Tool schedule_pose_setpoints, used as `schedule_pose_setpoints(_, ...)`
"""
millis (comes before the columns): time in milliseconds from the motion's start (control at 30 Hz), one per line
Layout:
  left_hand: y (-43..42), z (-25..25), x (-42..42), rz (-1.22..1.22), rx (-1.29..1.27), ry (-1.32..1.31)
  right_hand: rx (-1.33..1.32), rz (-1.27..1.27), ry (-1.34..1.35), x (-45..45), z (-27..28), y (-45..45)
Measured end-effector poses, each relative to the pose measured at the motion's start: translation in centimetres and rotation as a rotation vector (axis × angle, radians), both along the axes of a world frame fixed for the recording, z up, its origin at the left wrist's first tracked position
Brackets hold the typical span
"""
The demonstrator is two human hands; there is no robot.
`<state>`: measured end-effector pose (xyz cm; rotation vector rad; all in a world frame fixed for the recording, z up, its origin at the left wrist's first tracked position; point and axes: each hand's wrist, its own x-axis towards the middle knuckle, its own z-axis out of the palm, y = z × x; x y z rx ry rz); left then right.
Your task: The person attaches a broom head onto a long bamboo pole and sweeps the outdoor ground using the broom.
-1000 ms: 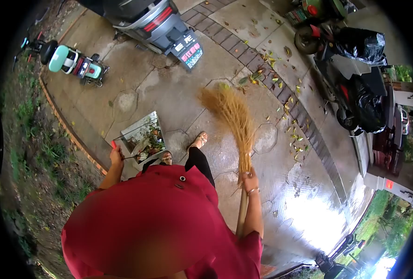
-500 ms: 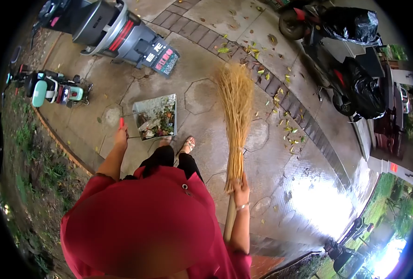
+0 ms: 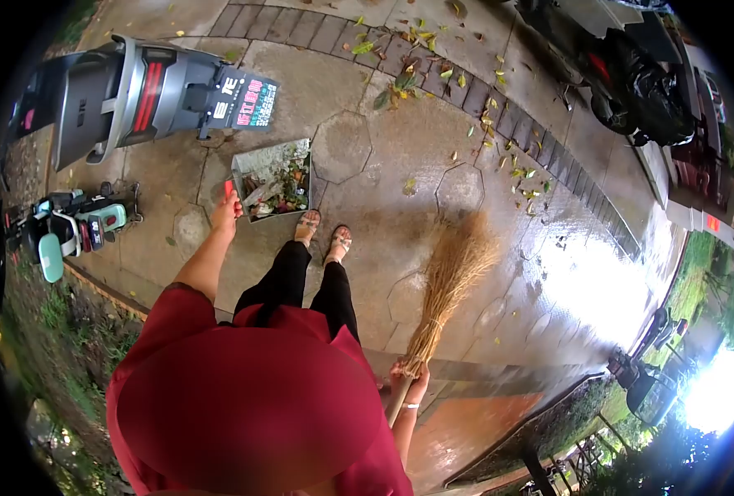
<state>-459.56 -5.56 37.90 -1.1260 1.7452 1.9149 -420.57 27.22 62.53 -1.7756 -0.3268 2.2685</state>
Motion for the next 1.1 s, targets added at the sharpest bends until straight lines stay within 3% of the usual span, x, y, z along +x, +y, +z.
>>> schedule_pose_setpoints(133, -0.3, -2.6, -1.2, -0.086, -0.009, -0.017, -0.181, 0.084, 0.086, -5.1, -5.1, -1.8)
schedule_pose_setpoints(367, -0.3, -6.2, -1.6, -0.09, -0.009, -0.015, -0.293, 0.351, 0.189, -21.8, -8.1, -5.8)
schedule_pose_setpoints(500, -2.2, -8.1, -2.6, -0.17, -0.304, 0.001, -0.222, 0.435, 0.456, -31.9, -10.2, -4.9)
schedule_pose_setpoints(567, -3.4, -7.7, -2.7, -0.34, -0.326, 0.003, -0.213, 0.462, 0.446, -33.3, -8.5, -5.3)
schedule_pose_setpoints(600, -4.2, -8.5, -2.7, -0.521, -0.483, -0.048, -0.185, 0.462, 0.437, -33.9, -7.8, -5.3)
schedule_pose_setpoints(667, -5.2, -11.4, -1.6, -0.529, -0.537, 0.075, -0.066, 0.562, 0.403, -33.3, -7.0, -5.0)
schedule_pose_setpoints(700, -4.3, -8.4, -2.2, -0.546, -0.589, 0.199, -0.01, 0.617, 0.37, -33.2, -6.2, -4.8)
schedule_pose_setpoints(733, -3.6, -5.0, -2.4, -0.572, -0.616, 0.153, 0.032, 0.626, 0.371, -33.1, -5.1, -4.6)
schedule_pose_setpoints(867, -3.3, -4.9, -2.9, -0.414, -0.685, 0.197, -0.016, 0.482, 0.388, -31.4, -1.8, -3.5)
schedule_pose_setpoints(967, 0.0, 6.3, -4.6, -0.484, -0.717, 0.303, -0.047, 0.409, 0.402, -29.8, 0.3, -2.3)
schedule_pose_setpoints(1000, 0.5, 5.0, -4.2, -0.462, -0.722, 0.333, -0.019, 0.409, 0.437, -29.3, 0.9, -1.7)
schedule_pose_setpoints(1067, 2.3, 0.6, -3.0, -0.402, -0.873, 0.706, 0.012, 0.345, 0.479, -28.1, 2.4, -0.3)
schedule_pose_setpoints(1100, 3.7, 1.2, -2.9, -0.425, -0.568, 0.58, 0.027, 0.273, 0.488, -27.3, 3.1, 0.5)
